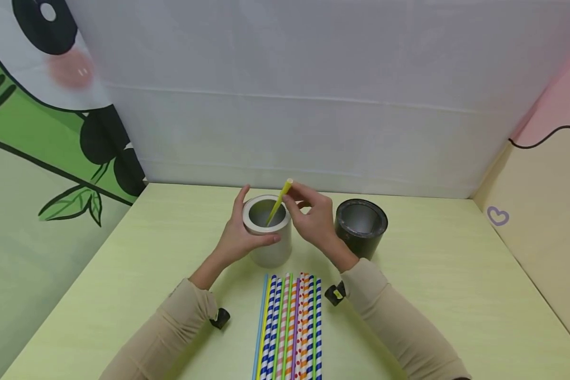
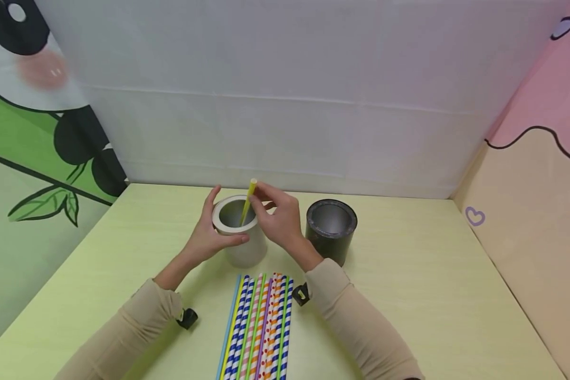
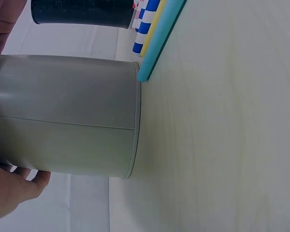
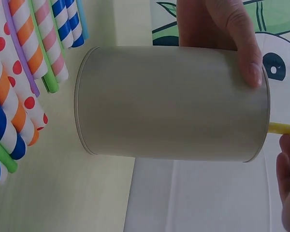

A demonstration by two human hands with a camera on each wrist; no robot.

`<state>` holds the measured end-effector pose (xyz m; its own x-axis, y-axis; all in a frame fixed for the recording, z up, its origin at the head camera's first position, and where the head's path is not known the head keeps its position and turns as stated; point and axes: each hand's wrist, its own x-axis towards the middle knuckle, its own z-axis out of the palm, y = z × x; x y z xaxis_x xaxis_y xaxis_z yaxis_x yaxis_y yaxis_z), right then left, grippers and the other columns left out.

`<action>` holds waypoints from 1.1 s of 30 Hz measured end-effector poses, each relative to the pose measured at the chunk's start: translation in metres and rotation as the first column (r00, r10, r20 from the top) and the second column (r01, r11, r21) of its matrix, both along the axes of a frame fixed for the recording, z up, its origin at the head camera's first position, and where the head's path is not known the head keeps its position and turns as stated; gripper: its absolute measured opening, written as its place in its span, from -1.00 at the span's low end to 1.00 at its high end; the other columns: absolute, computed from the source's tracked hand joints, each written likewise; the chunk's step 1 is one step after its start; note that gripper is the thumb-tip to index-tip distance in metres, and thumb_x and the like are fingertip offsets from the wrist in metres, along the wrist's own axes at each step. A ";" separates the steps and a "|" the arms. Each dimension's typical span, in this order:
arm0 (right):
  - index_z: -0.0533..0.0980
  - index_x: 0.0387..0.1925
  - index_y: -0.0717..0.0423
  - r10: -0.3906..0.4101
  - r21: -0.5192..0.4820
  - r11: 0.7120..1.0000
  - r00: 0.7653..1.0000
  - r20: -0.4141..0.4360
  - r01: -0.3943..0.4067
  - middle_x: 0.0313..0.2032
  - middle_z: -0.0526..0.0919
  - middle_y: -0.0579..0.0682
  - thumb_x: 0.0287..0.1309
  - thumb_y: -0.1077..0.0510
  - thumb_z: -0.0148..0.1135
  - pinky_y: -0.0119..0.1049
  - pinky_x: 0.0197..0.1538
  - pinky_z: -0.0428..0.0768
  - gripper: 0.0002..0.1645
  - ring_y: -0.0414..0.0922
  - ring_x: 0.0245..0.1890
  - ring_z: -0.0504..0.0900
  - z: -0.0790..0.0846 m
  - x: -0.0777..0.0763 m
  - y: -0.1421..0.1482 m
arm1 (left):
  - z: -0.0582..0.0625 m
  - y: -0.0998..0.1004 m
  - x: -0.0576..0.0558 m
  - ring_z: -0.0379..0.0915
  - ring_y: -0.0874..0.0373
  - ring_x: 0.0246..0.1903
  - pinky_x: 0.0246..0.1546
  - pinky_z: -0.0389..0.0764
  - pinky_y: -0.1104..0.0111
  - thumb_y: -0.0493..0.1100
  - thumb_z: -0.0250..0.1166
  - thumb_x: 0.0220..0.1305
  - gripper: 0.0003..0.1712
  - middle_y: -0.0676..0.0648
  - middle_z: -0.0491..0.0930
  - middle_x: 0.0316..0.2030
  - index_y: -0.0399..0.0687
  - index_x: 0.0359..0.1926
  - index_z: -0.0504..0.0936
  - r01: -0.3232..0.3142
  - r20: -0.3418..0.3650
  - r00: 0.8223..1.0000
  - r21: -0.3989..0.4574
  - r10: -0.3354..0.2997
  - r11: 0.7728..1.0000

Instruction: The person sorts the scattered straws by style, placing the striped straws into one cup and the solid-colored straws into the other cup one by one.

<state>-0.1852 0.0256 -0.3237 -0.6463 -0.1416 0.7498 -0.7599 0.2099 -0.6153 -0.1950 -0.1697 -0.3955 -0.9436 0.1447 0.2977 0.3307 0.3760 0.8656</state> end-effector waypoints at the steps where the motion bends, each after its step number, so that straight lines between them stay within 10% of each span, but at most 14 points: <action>1: 0.58 -0.13 0.47 0.003 0.000 1.000 1.000 0.006 -0.003 -0.29 0.70 0.29 0.08 0.46 0.27 0.01 -0.36 0.63 -0.74 0.13 -0.34 0.69 0.000 0.000 -0.001 | 0.000 0.000 0.000 0.33 -0.07 0.19 0.16 0.35 -0.04 -0.02 0.63 -0.22 0.48 -0.09 0.31 0.28 0.31 0.51 -0.28 0.002 0.002 1.000 0.002 -0.002 1.000; 9: 0.59 -0.07 0.39 0.009 0.009 1.000 1.000 0.029 -0.009 -0.27 0.71 0.21 0.10 0.37 0.32 -0.06 -0.31 0.65 -0.68 0.06 -0.30 0.70 -0.036 -0.029 -0.004 | -0.001 0.000 0.000 0.30 -0.14 0.21 0.14 0.35 -0.07 0.00 0.62 -0.20 0.45 -0.16 0.27 0.32 0.50 0.47 -0.29 0.021 0.006 1.000 0.014 -0.021 1.000; 33: 0.65 -0.11 0.19 -0.041 0.127 0.991 0.999 -0.006 0.042 -0.24 0.73 0.04 0.12 0.24 0.33 -0.11 0.02 0.52 -0.74 -0.10 -0.18 0.65 -0.048 -0.032 -0.011 | 0.001 0.000 0.002 0.30 -0.06 0.18 0.09 0.42 -0.05 -0.04 0.61 -0.17 0.44 -0.17 0.26 0.32 0.26 0.51 -0.28 0.009 -0.009 1.000 -0.005 -0.009 1.000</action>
